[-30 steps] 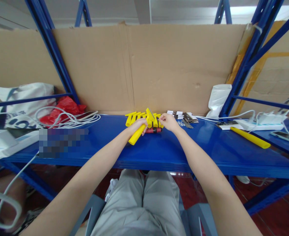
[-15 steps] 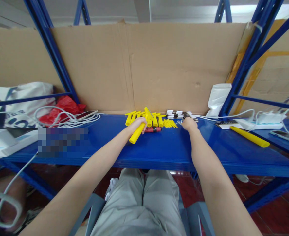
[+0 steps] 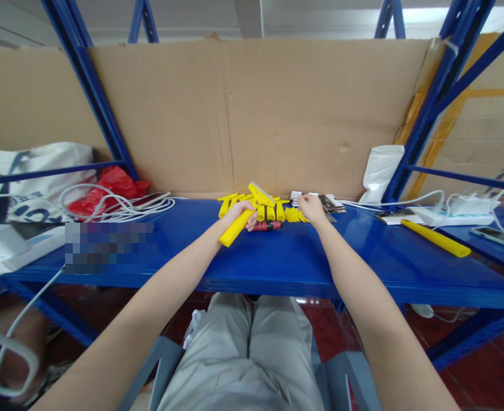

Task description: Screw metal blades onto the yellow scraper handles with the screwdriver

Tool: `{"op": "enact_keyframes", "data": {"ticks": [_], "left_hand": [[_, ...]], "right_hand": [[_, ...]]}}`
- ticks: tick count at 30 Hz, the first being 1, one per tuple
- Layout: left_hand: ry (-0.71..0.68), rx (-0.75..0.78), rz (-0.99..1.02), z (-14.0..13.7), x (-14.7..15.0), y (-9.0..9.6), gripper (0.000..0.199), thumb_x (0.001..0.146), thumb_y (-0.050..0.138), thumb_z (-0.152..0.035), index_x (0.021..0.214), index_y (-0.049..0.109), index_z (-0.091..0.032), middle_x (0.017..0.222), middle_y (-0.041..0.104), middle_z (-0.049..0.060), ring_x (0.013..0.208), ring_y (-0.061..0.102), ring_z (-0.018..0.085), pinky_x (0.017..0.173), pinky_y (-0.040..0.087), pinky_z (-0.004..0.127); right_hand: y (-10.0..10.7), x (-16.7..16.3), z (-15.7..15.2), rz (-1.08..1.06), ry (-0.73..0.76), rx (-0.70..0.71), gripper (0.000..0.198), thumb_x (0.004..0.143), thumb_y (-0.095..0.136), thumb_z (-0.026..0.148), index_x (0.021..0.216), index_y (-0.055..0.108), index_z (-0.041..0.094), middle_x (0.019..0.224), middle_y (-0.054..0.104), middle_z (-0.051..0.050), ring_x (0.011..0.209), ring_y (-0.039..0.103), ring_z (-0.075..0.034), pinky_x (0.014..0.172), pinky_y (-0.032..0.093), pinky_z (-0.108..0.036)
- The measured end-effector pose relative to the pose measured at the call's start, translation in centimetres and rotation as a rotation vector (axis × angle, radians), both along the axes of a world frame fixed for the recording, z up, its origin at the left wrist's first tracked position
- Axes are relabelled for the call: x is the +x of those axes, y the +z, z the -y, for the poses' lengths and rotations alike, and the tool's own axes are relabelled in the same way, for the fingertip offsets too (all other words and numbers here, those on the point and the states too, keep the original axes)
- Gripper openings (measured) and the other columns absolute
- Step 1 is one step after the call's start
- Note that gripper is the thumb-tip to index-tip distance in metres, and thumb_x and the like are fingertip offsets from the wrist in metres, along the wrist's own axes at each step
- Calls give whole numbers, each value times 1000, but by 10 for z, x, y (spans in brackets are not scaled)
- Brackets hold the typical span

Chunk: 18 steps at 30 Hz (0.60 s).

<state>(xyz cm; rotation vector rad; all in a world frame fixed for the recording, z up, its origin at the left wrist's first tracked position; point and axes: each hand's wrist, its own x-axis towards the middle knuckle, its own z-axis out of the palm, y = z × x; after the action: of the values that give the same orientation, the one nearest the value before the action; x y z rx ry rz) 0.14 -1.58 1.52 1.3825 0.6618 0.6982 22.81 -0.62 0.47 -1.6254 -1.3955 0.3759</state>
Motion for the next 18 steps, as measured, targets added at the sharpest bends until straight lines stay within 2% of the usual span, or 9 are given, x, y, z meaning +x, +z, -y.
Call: {"op": "enact_keyframes", "data": {"ticks": [3, 5, 7, 9, 13, 18], "left_hand": [[-72, -41, 153, 3, -2, 3, 18, 71, 36, -23, 55, 44, -20, 32, 37, -1, 28, 34, 12, 34, 34, 25], [-88, -68, 203, 5, -2, 4, 21, 73, 35, -23, 54, 43, -20, 33, 36, -1, 28, 32, 12, 34, 34, 25], [-104, -86, 207, 7, -1, 3, 23, 74, 34, -23, 53, 43, -20, 33, 36, 0, 28, 32, 12, 34, 34, 25], [-122, -91, 187, 7, 0, 1, 25, 74, 33, -24, 52, 43, -20, 34, 37, 1, 29, 33, 12, 34, 34, 25], [-150, -95, 136, 6, 4, -2, 26, 75, 37, -28, 51, 42, -20, 35, 38, 0, 29, 34, 11, 35, 34, 26], [-137, -83, 123, 2, 4, -4, 20, 76, 38, -28, 60, 46, -18, 42, 43, 0, 30, 32, 10, 35, 33, 25]], "right_hand": [[4, -28, 9, -422, 289, -89, 33, 89, 40, 44, 74, 52, 17, 50, 49, 1, 36, 38, -9, 39, 32, -22], [6, -42, 15, -583, 485, -180, 45, 89, 33, 55, 74, 52, 17, 50, 49, 0, 36, 38, -10, 39, 33, -23], [8, -51, 21, -668, 613, -237, 51, 89, 27, 59, 73, 51, 17, 51, 50, -1, 38, 39, -10, 40, 34, -23], [9, -56, 26, -733, 668, -278, 52, 91, 24, 57, 72, 52, 17, 51, 50, -1, 40, 39, -10, 41, 34, -22], [9, -58, 28, -822, 678, -337, 47, 95, 24, 43, 73, 55, 16, 50, 47, 1, 40, 36, -9, 42, 34, -20], [6, -56, 23, -848, 666, -301, 35, 94, 29, 29, 74, 54, 17, 51, 44, 2, 40, 32, -9, 41, 33, -19]]}}
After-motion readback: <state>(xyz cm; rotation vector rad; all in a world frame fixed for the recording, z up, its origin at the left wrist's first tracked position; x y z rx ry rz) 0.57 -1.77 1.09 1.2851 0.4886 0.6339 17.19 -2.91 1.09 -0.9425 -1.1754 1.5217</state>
